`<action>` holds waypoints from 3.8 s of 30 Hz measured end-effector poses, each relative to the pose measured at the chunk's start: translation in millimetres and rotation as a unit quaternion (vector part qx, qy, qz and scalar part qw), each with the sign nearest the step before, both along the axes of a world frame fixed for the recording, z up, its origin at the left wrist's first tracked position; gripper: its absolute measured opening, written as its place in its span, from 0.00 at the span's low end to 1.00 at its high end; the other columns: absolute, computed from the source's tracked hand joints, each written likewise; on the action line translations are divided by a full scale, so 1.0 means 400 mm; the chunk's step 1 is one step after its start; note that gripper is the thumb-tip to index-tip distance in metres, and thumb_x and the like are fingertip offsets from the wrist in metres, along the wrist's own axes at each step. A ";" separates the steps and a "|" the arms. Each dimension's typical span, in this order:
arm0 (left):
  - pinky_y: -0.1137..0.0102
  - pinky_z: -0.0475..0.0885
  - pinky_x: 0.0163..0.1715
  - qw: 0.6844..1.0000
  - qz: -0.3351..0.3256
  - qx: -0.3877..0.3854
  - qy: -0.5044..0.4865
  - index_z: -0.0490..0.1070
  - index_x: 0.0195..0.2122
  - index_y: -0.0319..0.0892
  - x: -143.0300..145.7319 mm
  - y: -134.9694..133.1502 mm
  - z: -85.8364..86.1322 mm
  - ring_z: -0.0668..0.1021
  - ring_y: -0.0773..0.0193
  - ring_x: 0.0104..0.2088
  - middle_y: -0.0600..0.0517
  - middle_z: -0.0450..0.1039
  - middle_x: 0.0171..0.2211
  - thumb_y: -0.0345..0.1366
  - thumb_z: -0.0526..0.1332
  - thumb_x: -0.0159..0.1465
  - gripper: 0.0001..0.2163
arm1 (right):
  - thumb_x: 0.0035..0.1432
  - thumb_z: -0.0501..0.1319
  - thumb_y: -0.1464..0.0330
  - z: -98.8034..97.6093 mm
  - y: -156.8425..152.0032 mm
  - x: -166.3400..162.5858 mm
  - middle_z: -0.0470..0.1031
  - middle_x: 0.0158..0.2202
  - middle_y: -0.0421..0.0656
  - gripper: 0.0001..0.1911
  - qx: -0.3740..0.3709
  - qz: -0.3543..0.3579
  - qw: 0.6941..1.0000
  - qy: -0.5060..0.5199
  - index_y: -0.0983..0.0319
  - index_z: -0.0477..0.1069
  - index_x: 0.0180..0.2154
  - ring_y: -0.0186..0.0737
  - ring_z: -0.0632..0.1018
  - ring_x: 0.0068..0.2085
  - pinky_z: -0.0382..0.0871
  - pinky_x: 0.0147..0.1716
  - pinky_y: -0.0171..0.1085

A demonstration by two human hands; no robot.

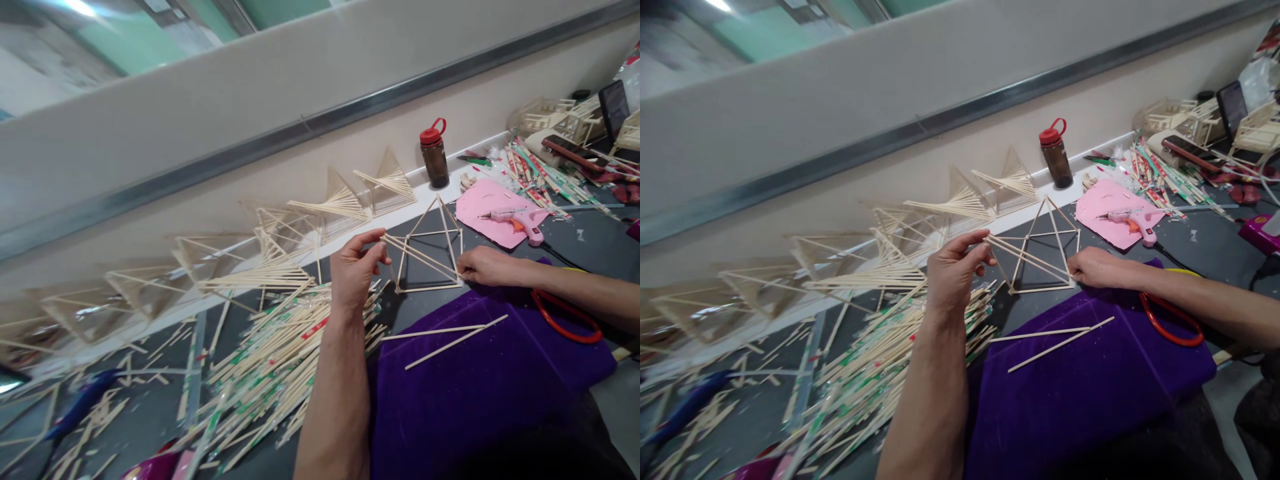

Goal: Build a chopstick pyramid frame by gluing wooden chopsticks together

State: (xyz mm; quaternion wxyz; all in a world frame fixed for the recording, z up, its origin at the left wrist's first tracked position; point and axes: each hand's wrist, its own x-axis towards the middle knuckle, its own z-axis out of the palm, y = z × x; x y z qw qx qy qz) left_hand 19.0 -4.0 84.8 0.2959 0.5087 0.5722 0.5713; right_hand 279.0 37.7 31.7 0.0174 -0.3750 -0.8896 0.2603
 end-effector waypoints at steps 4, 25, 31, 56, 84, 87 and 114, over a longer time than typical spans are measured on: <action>0.75 0.64 0.16 1.000 -0.001 -0.002 -0.003 0.83 0.36 0.43 0.000 0.000 0.000 0.78 0.67 0.21 0.54 0.77 0.23 0.38 0.71 0.50 0.12 | 0.59 0.58 0.77 0.004 -0.001 0.001 0.81 0.35 0.47 0.10 -0.003 0.005 1.000 0.004 0.65 0.79 0.35 0.36 0.73 0.33 0.59 0.34 0.34; 0.76 0.62 0.17 1.000 -0.006 -0.002 -0.014 0.82 0.36 0.42 0.002 -0.002 0.001 0.78 0.66 0.20 0.56 0.74 0.20 0.39 0.72 0.49 0.12 | 0.60 0.58 0.77 0.003 -0.009 0.003 0.82 0.35 0.47 0.11 0.003 -0.006 1.000 0.019 0.64 0.79 0.35 0.36 0.74 0.33 0.61 0.35 0.35; 0.76 0.63 0.16 1.000 0.010 0.004 0.000 0.82 0.36 0.41 0.004 0.004 0.000 0.78 0.67 0.20 0.54 0.77 0.25 0.39 0.71 0.49 0.14 | 0.60 0.60 0.77 0.007 -0.006 0.005 0.82 0.34 0.47 0.10 0.000 -0.021 1.000 0.015 0.66 0.81 0.37 0.36 0.76 0.33 0.60 0.34 0.33; 0.77 0.60 0.13 0.998 0.031 0.038 -0.030 0.83 0.33 0.39 0.014 0.021 -0.001 0.76 0.69 0.18 0.54 0.77 0.21 0.32 0.72 0.47 0.11 | 0.60 0.62 0.77 0.019 0.000 0.018 0.81 0.37 0.47 0.07 -0.002 0.004 0.999 0.036 0.68 0.80 0.38 0.34 0.74 0.35 0.62 0.36 0.31; 0.78 0.60 0.13 0.998 0.030 0.039 -0.041 0.82 0.33 0.37 0.021 0.017 0.005 0.76 0.69 0.17 0.56 0.74 0.19 0.27 0.70 0.47 0.11 | 0.60 0.58 0.79 0.002 0.006 0.014 0.83 0.42 0.51 0.13 0.027 0.025 0.999 0.012 0.67 0.81 0.40 0.38 0.77 0.39 0.65 0.41 0.35; 0.78 0.60 0.13 0.998 0.034 0.037 -0.036 0.82 0.34 0.38 0.025 0.015 0.009 0.76 0.70 0.17 0.57 0.74 0.19 0.26 0.69 0.48 0.10 | 0.60 0.58 0.80 -0.009 0.018 0.021 0.83 0.41 0.48 0.14 0.010 0.030 0.999 0.040 0.65 0.82 0.39 0.36 0.78 0.39 0.65 0.42 0.34; 0.77 0.59 0.13 0.998 0.055 0.020 -0.032 0.80 0.35 0.36 0.039 0.014 0.018 0.76 0.69 0.17 0.56 0.75 0.21 0.25 0.67 0.48 0.11 | 0.60 0.57 0.79 -0.004 0.015 0.011 0.80 0.38 0.48 0.10 0.026 0.041 0.999 0.015 0.64 0.76 0.35 0.36 0.74 0.37 0.63 0.39 0.35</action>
